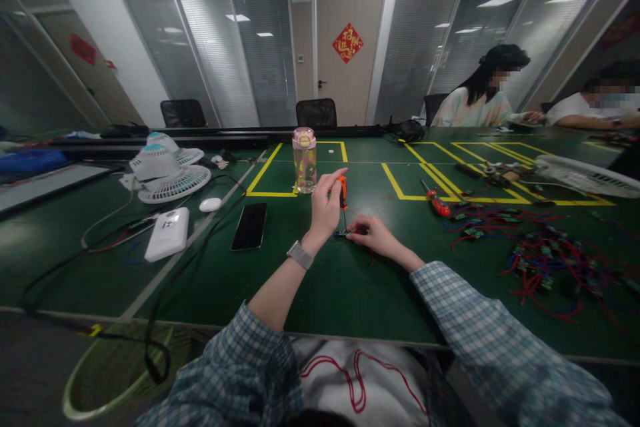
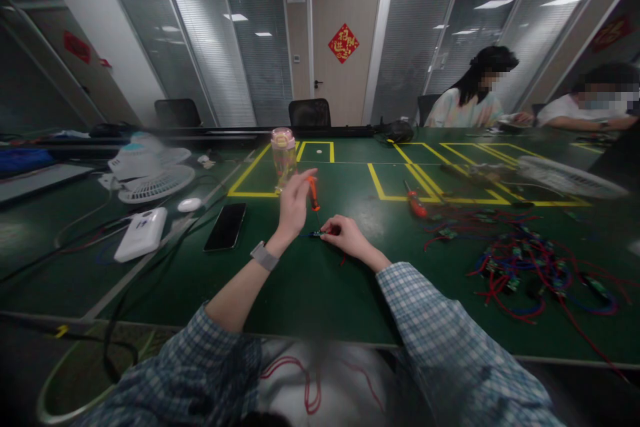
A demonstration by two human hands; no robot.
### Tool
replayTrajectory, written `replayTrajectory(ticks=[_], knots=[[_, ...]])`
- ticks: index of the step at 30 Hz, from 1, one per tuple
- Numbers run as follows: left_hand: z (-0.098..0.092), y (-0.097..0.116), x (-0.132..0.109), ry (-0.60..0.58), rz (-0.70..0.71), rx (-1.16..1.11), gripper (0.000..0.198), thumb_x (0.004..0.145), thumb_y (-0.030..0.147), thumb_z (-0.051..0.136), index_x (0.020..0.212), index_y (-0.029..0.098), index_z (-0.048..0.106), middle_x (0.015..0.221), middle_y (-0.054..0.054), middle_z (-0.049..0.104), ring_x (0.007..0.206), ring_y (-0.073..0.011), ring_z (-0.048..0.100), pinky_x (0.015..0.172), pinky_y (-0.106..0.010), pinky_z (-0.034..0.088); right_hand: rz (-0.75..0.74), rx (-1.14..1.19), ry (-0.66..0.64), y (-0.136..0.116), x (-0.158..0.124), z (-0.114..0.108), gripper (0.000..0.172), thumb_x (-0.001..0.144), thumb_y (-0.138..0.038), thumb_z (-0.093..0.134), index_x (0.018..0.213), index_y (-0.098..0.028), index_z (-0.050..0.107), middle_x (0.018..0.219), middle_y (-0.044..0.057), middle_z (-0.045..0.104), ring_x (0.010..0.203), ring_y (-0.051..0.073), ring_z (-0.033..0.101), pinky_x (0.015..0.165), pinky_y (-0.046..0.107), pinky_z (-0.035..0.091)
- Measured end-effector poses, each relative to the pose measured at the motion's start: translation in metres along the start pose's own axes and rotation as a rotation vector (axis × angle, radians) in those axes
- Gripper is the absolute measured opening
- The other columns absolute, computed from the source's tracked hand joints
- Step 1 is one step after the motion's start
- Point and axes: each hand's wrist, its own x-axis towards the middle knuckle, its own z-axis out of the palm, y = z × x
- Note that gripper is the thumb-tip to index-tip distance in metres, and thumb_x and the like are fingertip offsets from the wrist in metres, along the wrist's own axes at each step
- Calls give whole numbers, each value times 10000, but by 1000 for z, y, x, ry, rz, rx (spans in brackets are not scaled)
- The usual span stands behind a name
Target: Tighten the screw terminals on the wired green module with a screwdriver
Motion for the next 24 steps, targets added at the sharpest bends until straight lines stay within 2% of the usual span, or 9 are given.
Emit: replayTrajectory(ticks=[6, 13, 20, 24], knots=[[1, 2, 0, -8, 18, 1, 268, 984, 216, 415, 1135, 217, 637, 1095, -55, 651, 1003, -167, 596, 874, -308, 472, -2, 17, -1, 0, 0, 0, 110, 736, -208, 708, 832, -154, 721, 780, 34, 651, 676, 142, 587, 650, 277, 478], [3, 4, -3, -20, 35, -10, 225, 961, 252, 486, 1106, 222, 655, 994, -53, 614, 873, -143, 592, 745, -250, 495, -1, 32, -15, 0, 1, -1, 102, 741, -209, 709, 822, -148, 709, 759, 35, 659, 667, 145, 584, 656, 283, 475], [3, 4, -2, -23, 36, -10, 274, 985, 221, 420, 1150, 218, 638, 1082, -60, 651, 996, -159, 600, 863, -294, 482, -6, 38, -22, 0, 1, -1, 106, 744, -216, 706, 826, -147, 707, 760, 37, 661, 670, 149, 583, 657, 285, 472], [3, 2, -3, -9, 38, -20, 253, 979, 228, 440, 1125, 221, 647, 1048, -57, 651, 933, -151, 605, 799, -276, 493, -1, 42, -19, 1, 1, -1, 97, 733, -208, 714, 809, -149, 700, 739, 30, 649, 660, 145, 581, 650, 280, 473]])
